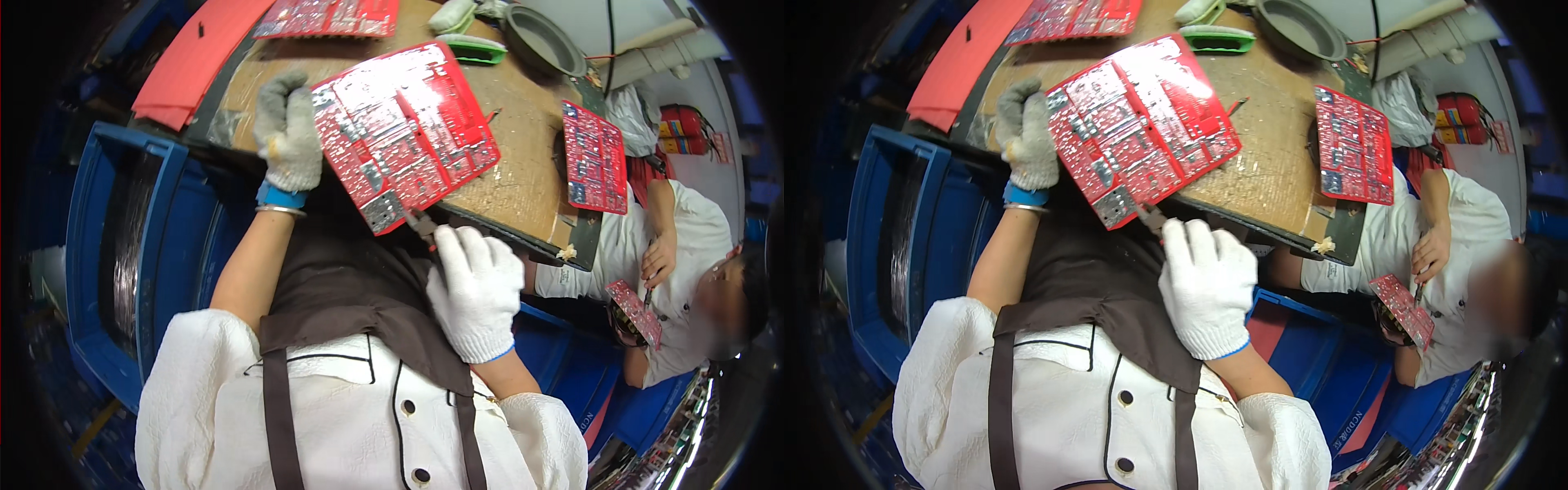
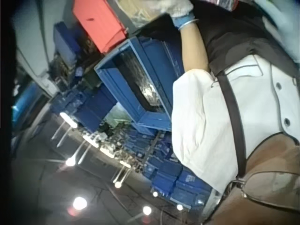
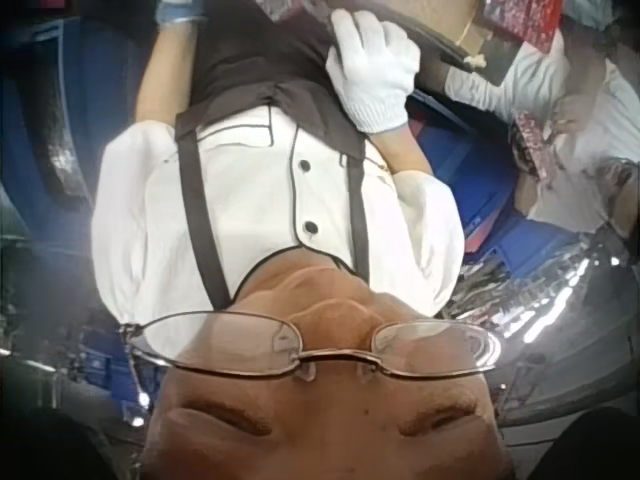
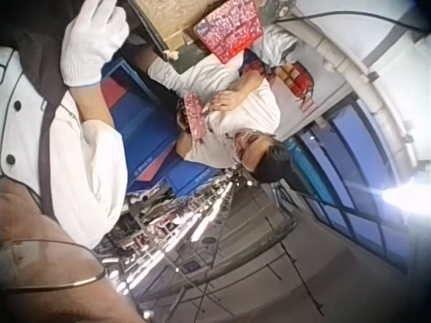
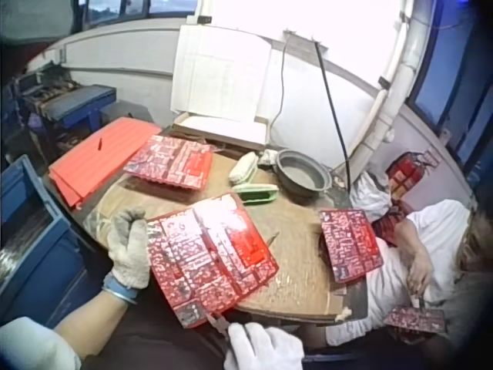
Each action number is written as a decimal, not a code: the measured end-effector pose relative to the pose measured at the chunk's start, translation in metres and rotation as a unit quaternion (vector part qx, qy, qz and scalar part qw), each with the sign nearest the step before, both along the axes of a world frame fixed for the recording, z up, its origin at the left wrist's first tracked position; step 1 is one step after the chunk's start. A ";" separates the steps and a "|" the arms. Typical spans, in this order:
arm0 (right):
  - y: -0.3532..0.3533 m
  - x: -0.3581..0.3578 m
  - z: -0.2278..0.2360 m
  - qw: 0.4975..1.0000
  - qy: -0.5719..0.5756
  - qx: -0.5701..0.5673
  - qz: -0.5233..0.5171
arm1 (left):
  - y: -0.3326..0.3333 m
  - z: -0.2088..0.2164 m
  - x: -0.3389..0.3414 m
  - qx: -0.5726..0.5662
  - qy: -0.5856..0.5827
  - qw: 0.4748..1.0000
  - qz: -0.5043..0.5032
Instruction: Clean and inspect printed circuit boards using a brush and cutters at a factory workbench.
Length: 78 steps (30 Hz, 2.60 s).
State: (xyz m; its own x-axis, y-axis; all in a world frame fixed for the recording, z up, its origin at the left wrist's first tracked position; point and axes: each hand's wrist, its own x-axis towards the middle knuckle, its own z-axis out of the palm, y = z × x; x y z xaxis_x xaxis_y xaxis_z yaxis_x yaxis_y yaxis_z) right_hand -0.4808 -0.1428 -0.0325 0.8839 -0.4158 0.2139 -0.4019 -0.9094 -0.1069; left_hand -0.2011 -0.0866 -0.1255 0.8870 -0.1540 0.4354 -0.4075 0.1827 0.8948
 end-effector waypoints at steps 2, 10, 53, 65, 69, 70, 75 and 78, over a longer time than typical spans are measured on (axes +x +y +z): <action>0.001 -0.003 -0.007 0.998 -0.011 0.031 0.045 | 0.003 -0.005 0.003 0.012 -0.003 1.000 0.008; -0.055 -0.023 -0.018 0.995 -0.041 0.089 -0.001 | -0.002 -0.008 0.004 -0.006 0.028 1.000 -0.007; -0.160 0.085 -0.005 0.989 -0.018 0.094 0.116 | 0.048 0.038 0.026 0.190 0.238 0.928 -0.214; -0.172 0.100 0.001 0.987 -0.024 0.117 0.110 | 0.053 0.035 0.020 0.191 0.238 0.930 -0.204; -0.194 0.119 -0.004 0.999 -0.006 0.038 0.015 | 0.054 0.028 0.011 0.174 0.190 0.945 -0.203; -0.198 0.122 -0.001 0.996 -0.017 0.085 0.016 | 0.055 0.026 0.011 0.168 0.166 0.952 -0.194; -0.169 0.096 0.026 0.994 -0.078 0.059 0.050 | 0.057 0.027 0.010 0.162 0.171 0.954 -0.188; -0.144 0.101 0.030 0.999 -0.026 0.010 0.033 | 0.058 0.029 0.008 0.161 0.169 0.955 -0.185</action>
